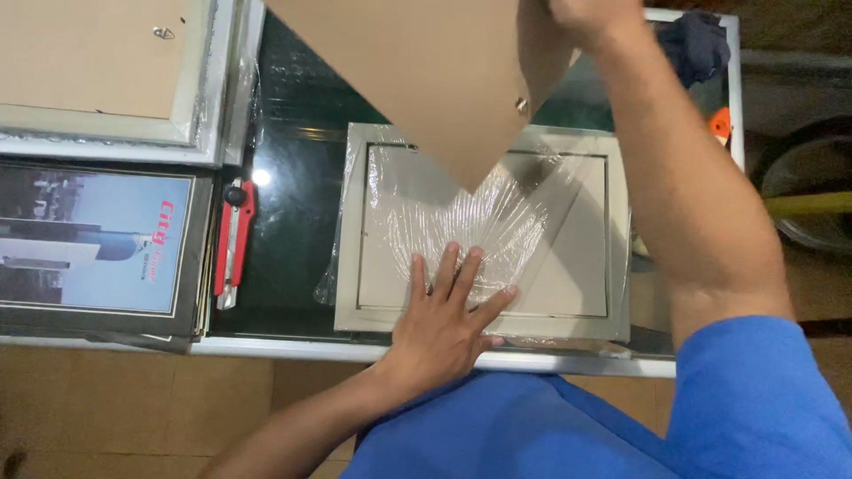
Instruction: Assembling a picture frame by cleaning the glass, inserting the artwork, and securing the backing.
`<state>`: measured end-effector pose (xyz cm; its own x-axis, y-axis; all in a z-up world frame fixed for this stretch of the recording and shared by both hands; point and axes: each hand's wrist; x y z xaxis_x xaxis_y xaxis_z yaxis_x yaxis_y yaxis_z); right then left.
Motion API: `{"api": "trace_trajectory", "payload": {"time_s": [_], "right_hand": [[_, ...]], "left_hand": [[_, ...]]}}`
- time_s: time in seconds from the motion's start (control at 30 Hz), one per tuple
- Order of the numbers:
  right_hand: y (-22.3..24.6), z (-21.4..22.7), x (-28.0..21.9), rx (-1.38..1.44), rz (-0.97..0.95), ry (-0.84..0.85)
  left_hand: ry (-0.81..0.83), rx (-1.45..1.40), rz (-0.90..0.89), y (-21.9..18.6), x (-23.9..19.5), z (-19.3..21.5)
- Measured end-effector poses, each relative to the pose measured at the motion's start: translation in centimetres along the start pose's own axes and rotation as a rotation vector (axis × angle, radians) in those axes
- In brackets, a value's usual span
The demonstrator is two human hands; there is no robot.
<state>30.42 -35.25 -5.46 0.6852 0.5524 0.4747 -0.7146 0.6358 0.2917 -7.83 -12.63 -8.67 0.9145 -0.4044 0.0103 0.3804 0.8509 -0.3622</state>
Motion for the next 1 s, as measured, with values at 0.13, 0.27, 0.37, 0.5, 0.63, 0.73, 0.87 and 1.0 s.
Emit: {"api": "trace_trajectory", "payload": {"time_s": [0.13,0.27,0.37,0.5,0.63,0.73,0.87,1.0], "right_hand": [[8.1,1.5,-0.9,0.295,0.014,-0.004],[8.6,2.7,-4.5,0.425,-0.001,0.224],[10.2,4.3,-6.8,0.343,-0.133,0.377],[13.4,4.9,-8.3,0.332,-0.194,0.407],[11.5,4.5,-8.7,0.297,-0.101,0.261],[7.1,5.4,-8.9,0.393,-0.105,0.045],[6.1,5.4,-9.1,0.477,-0.131,-0.064],[7.8,4.7,-8.2,0.557,-0.141,-0.059]], "left_hand": [[-0.090,-0.019,-0.006,0.0,-0.1,0.1],[-0.024,0.067,0.009,-0.1,0.2,0.5],[-0.037,0.045,0.030,-0.6,0.1,1.9],[-0.071,0.044,0.059,-1.1,-0.2,2.4],[0.002,0.041,0.057,-1.0,-0.1,1.9],[-0.054,0.041,0.019,-1.3,-0.3,2.1],[-0.072,0.043,0.044,-2.7,0.7,2.9],[-0.064,0.054,0.033,-4.5,2.8,1.7]]}}
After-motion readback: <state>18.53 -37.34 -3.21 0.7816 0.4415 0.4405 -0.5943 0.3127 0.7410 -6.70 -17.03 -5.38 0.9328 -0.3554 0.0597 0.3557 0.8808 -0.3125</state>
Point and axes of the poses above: each hand's wrist, its own x-axis towards the middle knuckle, its own z-axis out of the back of the hand, y = z × x, and after that the axes turned 14 degrees about z, right-handed
